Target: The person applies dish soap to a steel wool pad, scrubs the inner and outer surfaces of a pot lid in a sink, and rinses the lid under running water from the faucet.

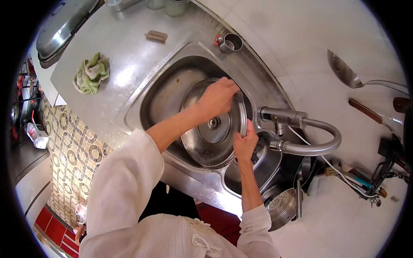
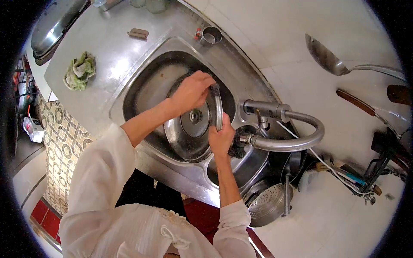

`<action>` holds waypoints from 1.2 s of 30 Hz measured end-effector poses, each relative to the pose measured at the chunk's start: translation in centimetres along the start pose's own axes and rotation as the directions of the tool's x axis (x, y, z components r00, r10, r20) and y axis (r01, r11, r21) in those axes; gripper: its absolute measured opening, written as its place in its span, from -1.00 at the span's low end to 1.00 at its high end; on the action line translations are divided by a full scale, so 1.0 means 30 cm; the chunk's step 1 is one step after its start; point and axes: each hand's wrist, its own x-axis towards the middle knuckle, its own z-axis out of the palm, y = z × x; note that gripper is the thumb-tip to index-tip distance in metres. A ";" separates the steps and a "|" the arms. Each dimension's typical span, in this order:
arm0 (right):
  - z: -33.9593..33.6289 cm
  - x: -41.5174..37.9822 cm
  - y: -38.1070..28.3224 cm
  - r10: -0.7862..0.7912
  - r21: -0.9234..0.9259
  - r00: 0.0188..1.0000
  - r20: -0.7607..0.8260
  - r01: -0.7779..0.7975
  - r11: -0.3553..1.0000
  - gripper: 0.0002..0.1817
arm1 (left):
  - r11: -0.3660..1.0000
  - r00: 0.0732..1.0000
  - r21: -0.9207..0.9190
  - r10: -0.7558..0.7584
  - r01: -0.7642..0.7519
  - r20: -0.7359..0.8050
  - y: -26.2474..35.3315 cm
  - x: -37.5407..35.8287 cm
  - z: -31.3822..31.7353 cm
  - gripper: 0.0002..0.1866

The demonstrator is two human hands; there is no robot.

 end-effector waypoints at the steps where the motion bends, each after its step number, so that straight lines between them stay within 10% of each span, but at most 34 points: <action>1: 0.001 0.003 -0.002 0.012 -0.005 1.000 -0.003 -0.012 1.000 -0.57 | 0.996 0.996 0.001 0.087 -0.087 -0.003 0.017 -0.009 0.005 -0.69; 5: 0.006 -0.002 0.019 0.018 0.003 1.000 0.000 -0.018 1.000 -0.57 | 0.922 0.931 -0.153 0.364 -0.355 0.030 0.069 -0.069 -0.016 -0.70; 8: 0.025 0.002 0.023 -0.098 -0.070 0.994 -0.048 0.094 0.993 -0.64 | 0.999 0.999 0.024 0.040 -0.039 -0.016 -0.069 0.013 -0.043 -0.71; 10: 0.023 0.016 0.008 -0.120 -0.085 0.992 -0.038 0.116 0.990 -0.64 | 0.995 0.997 0.055 0.079 -0.078 -0.007 -0.020 -0.013 -0.032 -0.72; 12: 0.008 0.009 0.025 -0.018 -0.017 1.000 0.015 0.018 1.000 -0.62 | 0.922 0.929 -0.239 0.343 -0.305 0.137 0.103 -0.079 -0.011 -0.69; 19: -0.001 -0.012 0.042 -0.051 -0.015 0.998 -0.032 0.051 0.999 -0.60 | 0.984 0.979 -0.015 -0.174 0.177 0.103 -0.194 0.022 -0.019 -0.65; 23: -0.001 -0.007 0.030 0.010 0.041 1.000 -0.013 -0.010 0.999 -0.56 | 0.977 0.983 -0.112 -0.180 0.182 0.029 -0.122 -0.027 -0.022 -0.67; 28: -0.007 -0.002 0.041 -0.012 -0.031 1.000 -0.012 0.012 0.999 -0.58 | 0.948 0.910 -0.146 0.313 -0.282 0.274 0.083 -0.041 -0.026 -0.72; 30: -0.005 -0.007 0.039 -0.013 -0.058 1.000 -0.009 0.013 0.998 -0.59 | 0.940 0.924 -0.130 0.334 -0.314 0.185 0.021 -0.024 -0.019 -0.74; 32: 0.006 -0.005 0.023 -0.108 -0.055 0.993 -0.043 0.106 0.993 -0.60 | 0.997 0.994 0.064 0.028 -0.034 0.103 -0.050 0.042 -0.036 -0.76; 36: 0.008 -0.008 0.044 -0.068 -0.093 0.997 -0.032 0.065 0.993 -0.60 | 0.933 0.930 -0.223 0.325 -0.284 0.173 0.074 -0.038 -0.014 -0.75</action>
